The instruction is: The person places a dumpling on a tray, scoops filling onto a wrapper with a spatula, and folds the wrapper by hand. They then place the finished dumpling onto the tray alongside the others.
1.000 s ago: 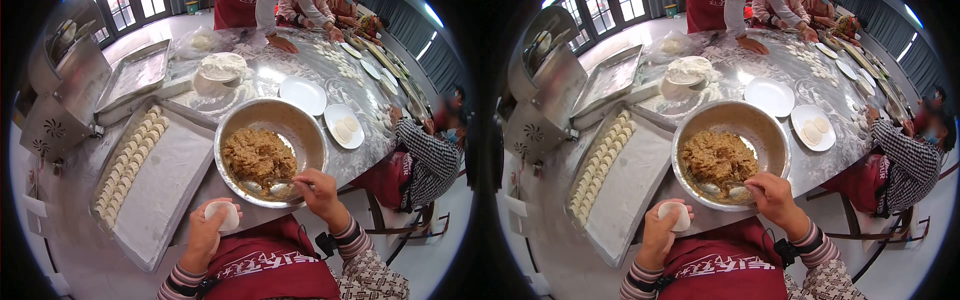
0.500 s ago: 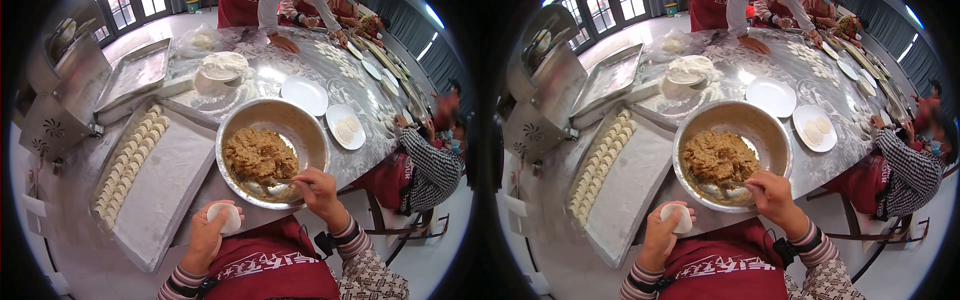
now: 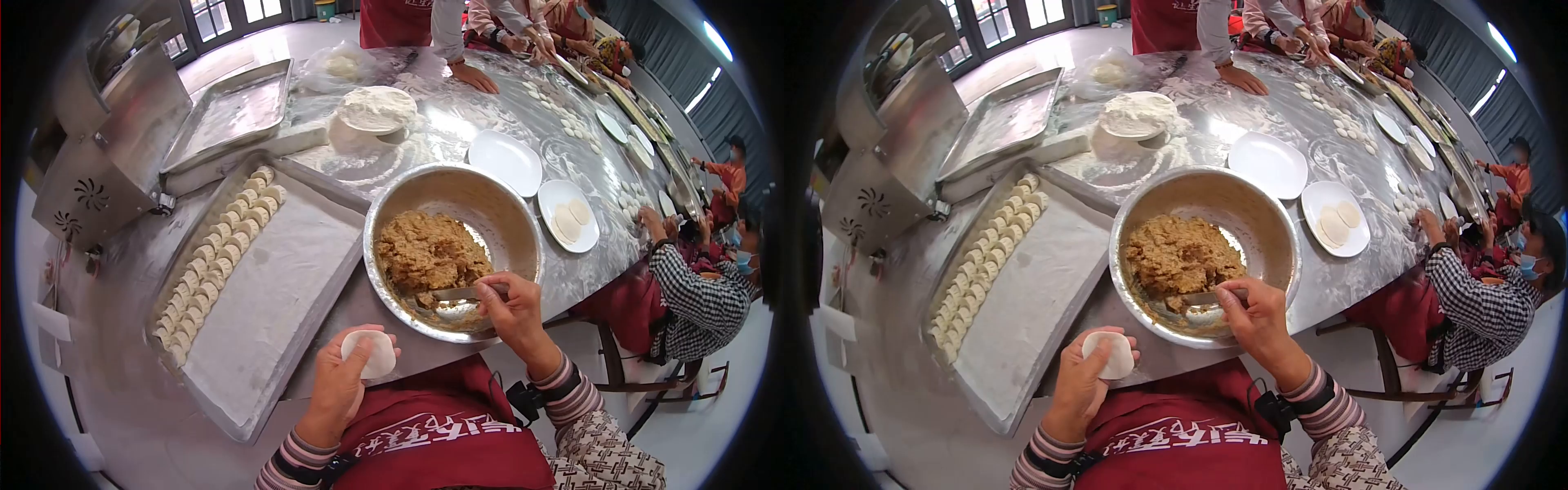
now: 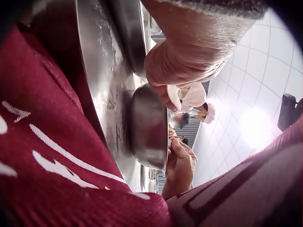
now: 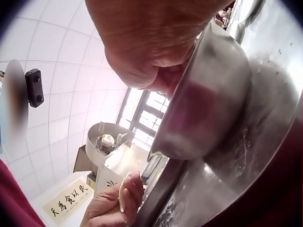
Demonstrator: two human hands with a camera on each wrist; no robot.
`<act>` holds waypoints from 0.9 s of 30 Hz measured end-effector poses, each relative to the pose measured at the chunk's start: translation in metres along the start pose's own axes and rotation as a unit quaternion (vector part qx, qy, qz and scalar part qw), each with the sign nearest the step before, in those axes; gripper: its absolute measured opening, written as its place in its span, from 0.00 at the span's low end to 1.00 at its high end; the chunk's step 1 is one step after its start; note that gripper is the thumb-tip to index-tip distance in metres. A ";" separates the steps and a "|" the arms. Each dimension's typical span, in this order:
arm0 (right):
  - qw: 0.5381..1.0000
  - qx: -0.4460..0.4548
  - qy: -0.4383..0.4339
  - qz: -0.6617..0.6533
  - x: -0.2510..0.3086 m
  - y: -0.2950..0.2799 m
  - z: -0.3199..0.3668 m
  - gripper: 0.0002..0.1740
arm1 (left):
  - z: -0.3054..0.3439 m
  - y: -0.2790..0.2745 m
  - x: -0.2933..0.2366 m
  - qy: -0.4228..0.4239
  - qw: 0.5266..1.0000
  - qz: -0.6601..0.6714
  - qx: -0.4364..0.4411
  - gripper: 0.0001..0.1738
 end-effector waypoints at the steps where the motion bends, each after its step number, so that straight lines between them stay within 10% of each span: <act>1: 0.999 0.011 0.012 -0.031 0.000 0.002 -0.001 0.06 | 0.000 0.000 0.000 0.002 1.000 0.001 -0.001 0.17; 19: 0.897 0.083 0.202 -0.384 -0.015 0.006 -0.041 0.08 | -0.017 0.011 -0.028 0.035 0.993 0.097 0.051 0.22; 23: 0.892 0.061 0.150 -0.422 0.012 -0.007 -0.021 0.08 | -0.033 0.038 -0.019 -0.008 0.982 0.173 0.071 0.28; 27: 0.972 -0.018 -0.199 -0.125 0.047 -0.026 0.011 0.07 | -0.040 0.061 -0.011 -0.026 0.973 0.215 0.082 0.33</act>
Point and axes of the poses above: each hand's wrist, its own z-axis away from the middle knuckle, its own y-axis out of the palm, x = y × z, the point moved 4 cm from there along -z, towards the middle knuckle, and after that the axes turned 7 degrees about z, right-handed, at the moved point
